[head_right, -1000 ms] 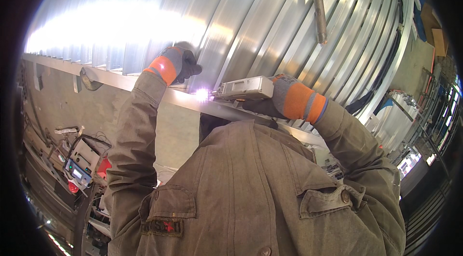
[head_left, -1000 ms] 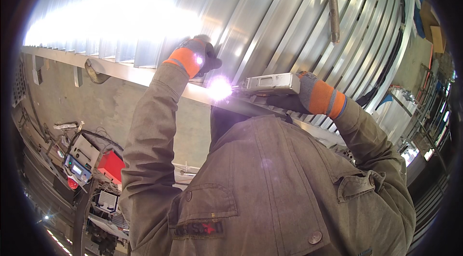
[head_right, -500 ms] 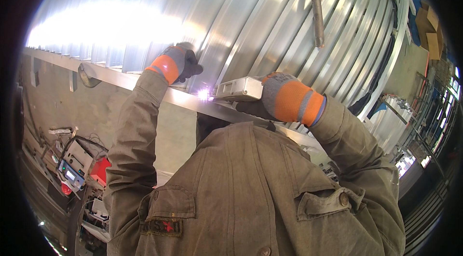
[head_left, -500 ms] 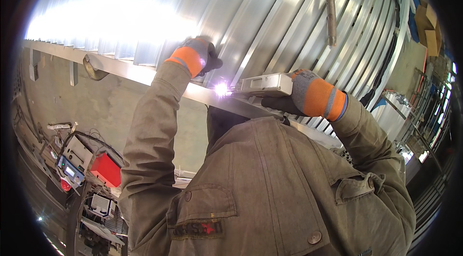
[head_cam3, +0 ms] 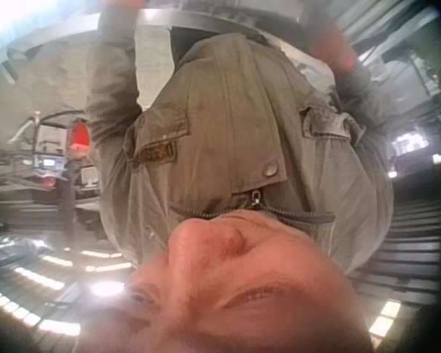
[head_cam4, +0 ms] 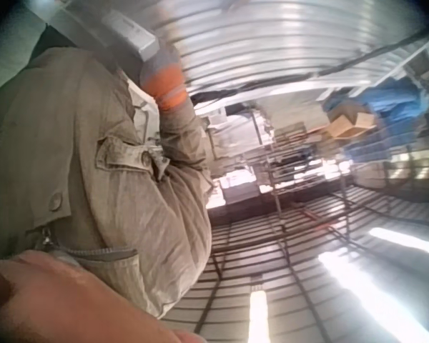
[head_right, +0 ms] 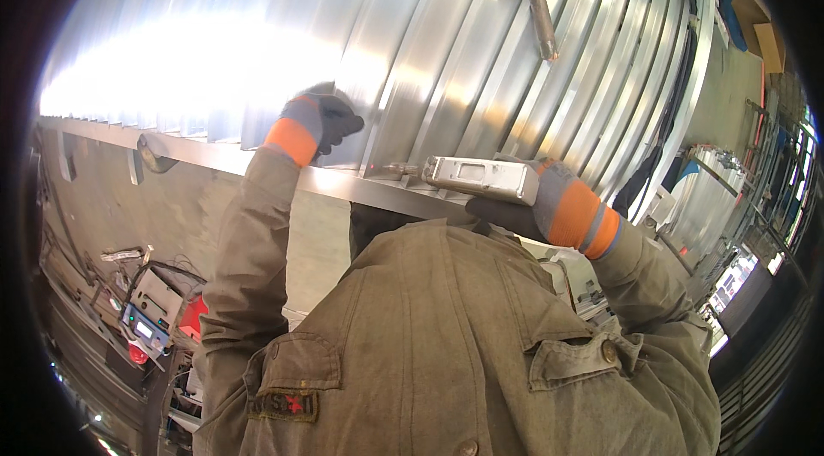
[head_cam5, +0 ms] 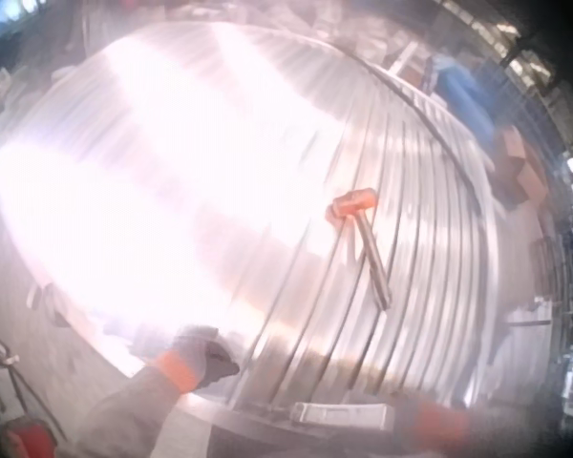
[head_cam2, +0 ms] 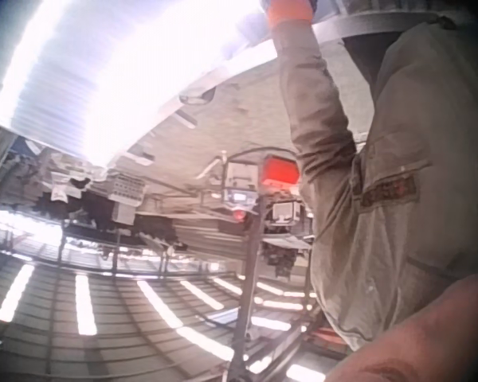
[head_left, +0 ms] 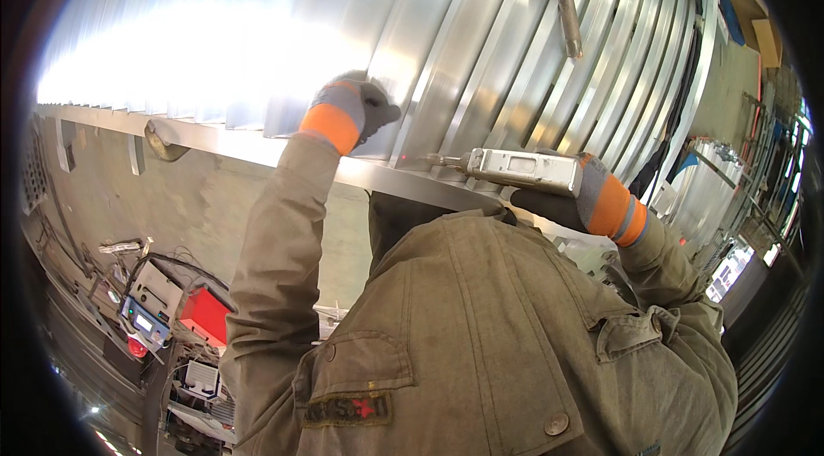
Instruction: The person welds a metal strip to a curved metal panel using a handheld welding torch, then taps the weld with a rubber mallet. The person repeats this weld-and-tap cycle along the length of the strip.
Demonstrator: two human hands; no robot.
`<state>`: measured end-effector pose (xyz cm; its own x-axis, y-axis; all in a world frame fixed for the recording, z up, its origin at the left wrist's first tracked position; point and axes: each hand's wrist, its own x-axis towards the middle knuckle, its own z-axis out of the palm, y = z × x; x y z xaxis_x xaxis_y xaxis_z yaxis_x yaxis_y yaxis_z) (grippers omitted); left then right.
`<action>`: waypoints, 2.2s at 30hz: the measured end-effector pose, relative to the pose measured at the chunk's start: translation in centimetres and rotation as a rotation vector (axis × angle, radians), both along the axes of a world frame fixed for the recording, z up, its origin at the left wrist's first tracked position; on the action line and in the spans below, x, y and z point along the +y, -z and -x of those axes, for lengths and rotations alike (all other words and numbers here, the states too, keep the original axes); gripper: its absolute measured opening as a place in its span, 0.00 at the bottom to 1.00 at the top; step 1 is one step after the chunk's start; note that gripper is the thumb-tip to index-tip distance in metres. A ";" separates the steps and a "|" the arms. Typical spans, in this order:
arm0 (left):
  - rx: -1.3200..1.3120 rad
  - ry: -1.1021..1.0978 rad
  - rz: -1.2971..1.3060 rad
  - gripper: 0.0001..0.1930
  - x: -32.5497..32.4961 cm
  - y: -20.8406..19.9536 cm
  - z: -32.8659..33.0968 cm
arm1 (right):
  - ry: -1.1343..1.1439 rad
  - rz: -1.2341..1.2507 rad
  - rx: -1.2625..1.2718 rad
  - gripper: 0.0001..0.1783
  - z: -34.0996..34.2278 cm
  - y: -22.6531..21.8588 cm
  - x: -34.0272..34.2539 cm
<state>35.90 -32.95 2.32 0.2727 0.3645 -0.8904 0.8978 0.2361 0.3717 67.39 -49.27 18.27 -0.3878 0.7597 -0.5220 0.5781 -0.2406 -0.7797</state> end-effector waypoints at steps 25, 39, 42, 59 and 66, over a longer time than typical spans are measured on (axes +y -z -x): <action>0.023 0.149 0.061 0.17 -0.7 1.7 -4.1 | -0.061 0.206 0.052 0.23 -1.2 5.0 -0.7; -0.010 0.128 0.051 0.18 -1.0 2.5 -3.8 | -0.117 0.174 0.058 0.23 -1.0 6.9 -0.8; -0.019 0.114 0.026 0.18 -1.1 2.4 -3.9 | -0.099 0.198 0.086 0.23 -1.1 6.9 -0.8; 0.164 0.291 -0.005 0.15 -0.3 0.5 -5.6 | -0.268 0.068 0.023 0.28 -3.6 9.7 -2.7; 0.056 0.244 0.057 0.23 -0.7 2.1 -3.9 | -0.067 0.228 0.152 0.21 -2.5 10.0 -2.8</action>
<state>39.84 -33.67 0.23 0.2962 0.2428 -0.9237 0.9496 0.0292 0.3122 69.94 -52.04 8.23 -0.5199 0.5996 -0.6084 0.4789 -0.3852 -0.7888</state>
